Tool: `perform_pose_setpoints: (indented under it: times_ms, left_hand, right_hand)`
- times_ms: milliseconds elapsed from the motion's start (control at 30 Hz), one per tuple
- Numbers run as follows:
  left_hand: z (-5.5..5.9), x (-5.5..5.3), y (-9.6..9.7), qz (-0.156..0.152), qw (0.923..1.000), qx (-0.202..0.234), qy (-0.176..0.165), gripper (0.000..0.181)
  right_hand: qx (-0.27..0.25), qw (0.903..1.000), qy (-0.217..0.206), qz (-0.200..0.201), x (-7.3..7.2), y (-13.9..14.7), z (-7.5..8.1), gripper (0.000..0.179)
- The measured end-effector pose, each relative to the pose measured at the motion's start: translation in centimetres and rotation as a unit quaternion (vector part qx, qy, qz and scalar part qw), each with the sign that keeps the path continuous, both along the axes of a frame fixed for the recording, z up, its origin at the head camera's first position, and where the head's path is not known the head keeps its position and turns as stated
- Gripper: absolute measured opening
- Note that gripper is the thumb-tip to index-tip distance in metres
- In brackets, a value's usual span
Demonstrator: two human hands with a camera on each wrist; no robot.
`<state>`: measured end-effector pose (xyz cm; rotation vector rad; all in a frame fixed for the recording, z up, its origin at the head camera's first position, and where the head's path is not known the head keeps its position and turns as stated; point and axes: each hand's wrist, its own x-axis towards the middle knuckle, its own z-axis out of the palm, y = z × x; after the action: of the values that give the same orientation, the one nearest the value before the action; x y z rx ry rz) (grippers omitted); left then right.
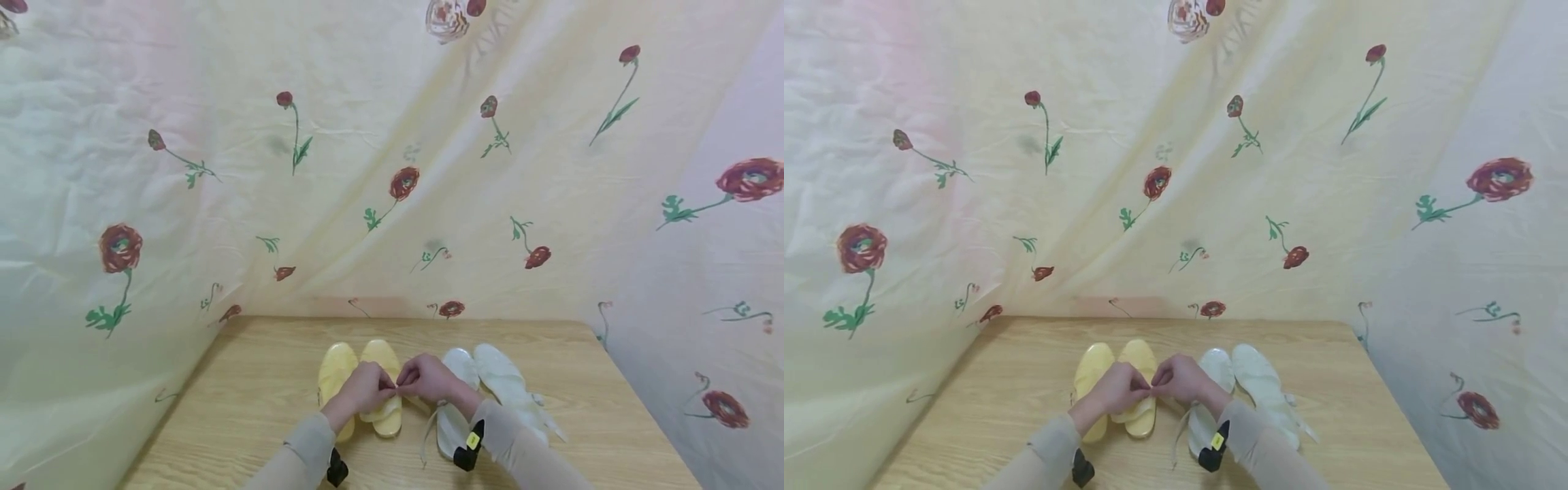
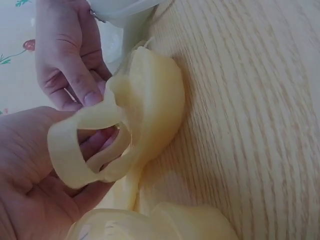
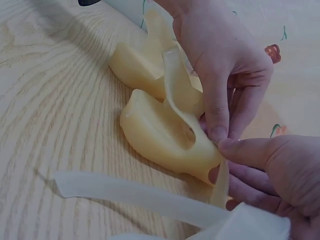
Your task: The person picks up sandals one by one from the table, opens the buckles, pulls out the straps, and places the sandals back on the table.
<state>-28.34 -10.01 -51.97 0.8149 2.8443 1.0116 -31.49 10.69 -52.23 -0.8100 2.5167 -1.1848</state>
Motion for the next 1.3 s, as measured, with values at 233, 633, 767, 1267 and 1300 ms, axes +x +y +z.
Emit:
perform_pose_setpoints:
  times_ms: [233, 633, 767, 1267, 1300]
  left_hand:
    - [-0.6, -0.3, -0.2, -0.004, 0.9998, 0.006, -0.020, 0.007]
    - [0.3, -0.4, -0.5, 0.007, 0.9932, 0.034, -0.111, 0.007]
    - [0.4, -0.4, -0.5, 0.013, 0.9931, 0.033, -0.111, 0.006]
    - [0.0, -0.6, -0.5, 0.003, 0.9920, 0.060, -0.111, 0.008]
    - [0.0, -0.7, -0.5, 0.002, 0.9922, 0.061, -0.109, 0.007]
  right_hand:
    - [-0.014, 0.9997, 0.005, 0.017, 0.0, 0.3, -0.2, 0.008]
    - [-0.008, 0.9996, 0.025, 0.009, 0.0, 0.4, -0.3, 0.011]
    - [-0.004, 0.9997, 0.023, 0.010, 0.0, 0.4, -0.3, 0.014]
    - [-0.005, 0.9976, 0.032, 0.062, -1.0, 0.4, -0.2, 0.019]
    - [-0.006, 0.9972, 0.034, 0.066, -1.1, 0.4, -0.2, 0.019]
